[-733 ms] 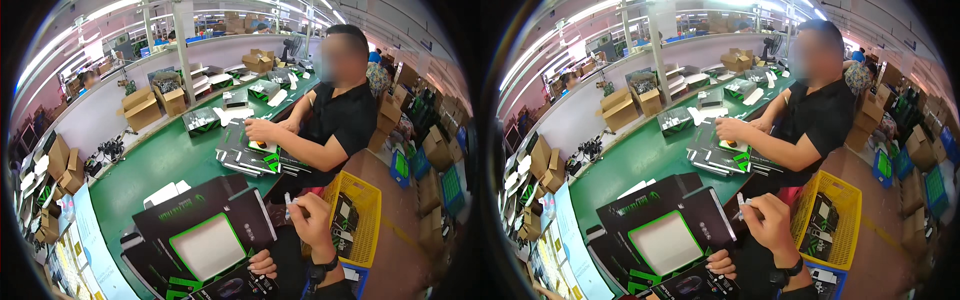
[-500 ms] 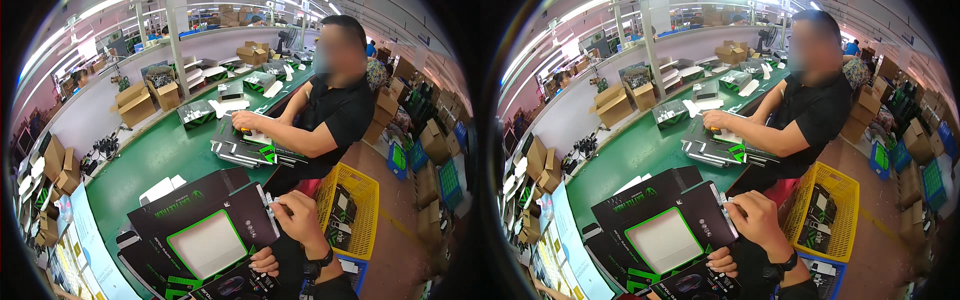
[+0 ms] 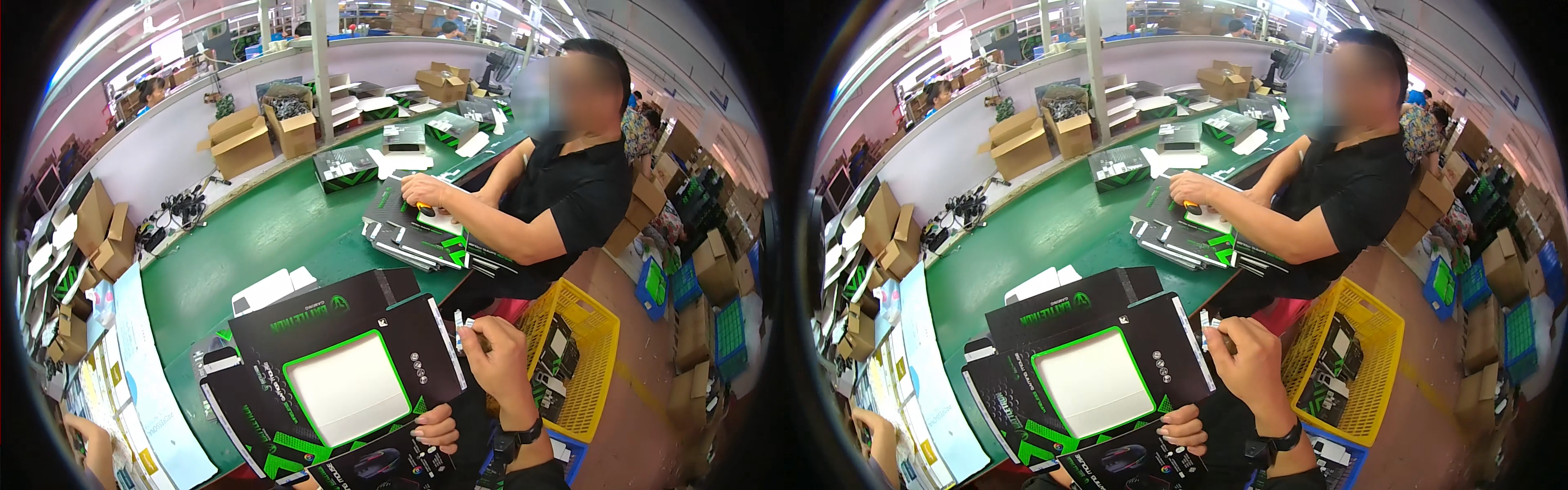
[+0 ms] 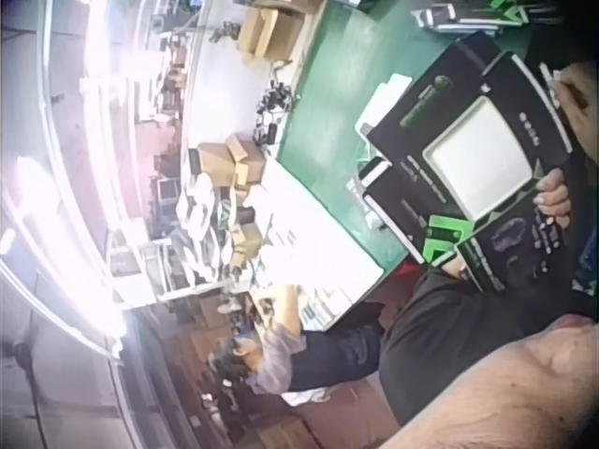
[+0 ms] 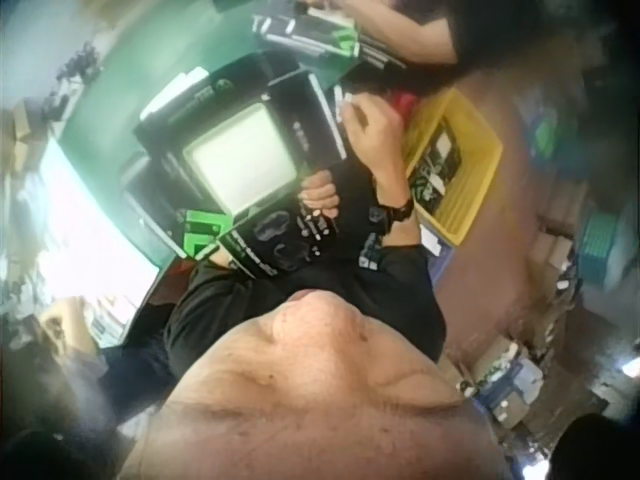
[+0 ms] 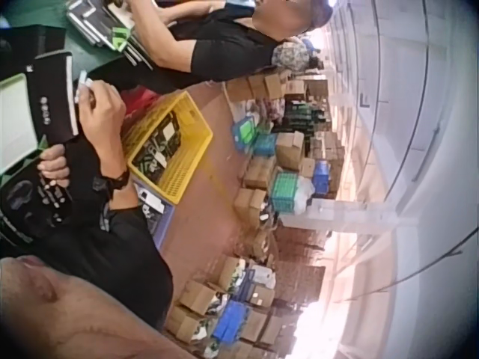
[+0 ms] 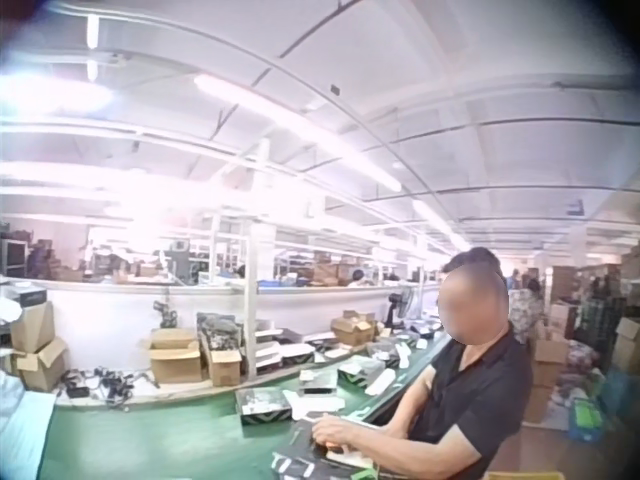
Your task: Assembling and folding cardboard packaging boxes for electronic components.
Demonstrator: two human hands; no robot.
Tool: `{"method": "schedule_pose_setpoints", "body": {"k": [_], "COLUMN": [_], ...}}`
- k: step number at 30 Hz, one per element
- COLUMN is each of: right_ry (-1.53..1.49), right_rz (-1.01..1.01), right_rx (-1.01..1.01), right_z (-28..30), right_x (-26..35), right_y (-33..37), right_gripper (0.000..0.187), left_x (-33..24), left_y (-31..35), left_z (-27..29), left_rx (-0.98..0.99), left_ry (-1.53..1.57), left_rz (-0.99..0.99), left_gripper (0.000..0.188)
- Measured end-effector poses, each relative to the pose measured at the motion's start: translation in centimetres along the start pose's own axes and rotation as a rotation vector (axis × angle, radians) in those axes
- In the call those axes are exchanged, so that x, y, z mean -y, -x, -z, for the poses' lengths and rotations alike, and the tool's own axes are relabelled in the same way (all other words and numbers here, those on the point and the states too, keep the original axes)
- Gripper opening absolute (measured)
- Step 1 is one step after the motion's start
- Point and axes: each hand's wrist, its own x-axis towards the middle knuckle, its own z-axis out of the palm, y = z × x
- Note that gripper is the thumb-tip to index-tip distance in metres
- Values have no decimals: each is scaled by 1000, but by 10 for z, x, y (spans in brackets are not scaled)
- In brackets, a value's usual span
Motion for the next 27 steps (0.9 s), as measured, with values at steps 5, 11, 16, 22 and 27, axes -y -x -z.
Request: {"method": "schedule_pose_setpoints", "body": {"k": [5,11,16,22,27], "right_ry": [-30,-2,36,151,427], "right_rz": [-19,121,184,279,500], "right_rx": [27,71,131,81,-39], "right_z": [-1,7,13,12,11], "right_x": [3,-8,-13,-12,-2], "right_y": [-2,-3,0,8,16], "right_gripper": [16,30,39,40,44], "left_x": [2,1,7,3,-16], "left_y": [-1,0,-1,3,7], "left_z": [3,14,22,28,35], "left_rx": [7,84,140,169,188], "left_ry": [-2,8,62,64,31], "left_rz": [-6,3,12,47,86], "left_gripper": [16,16,14,11,10]}}
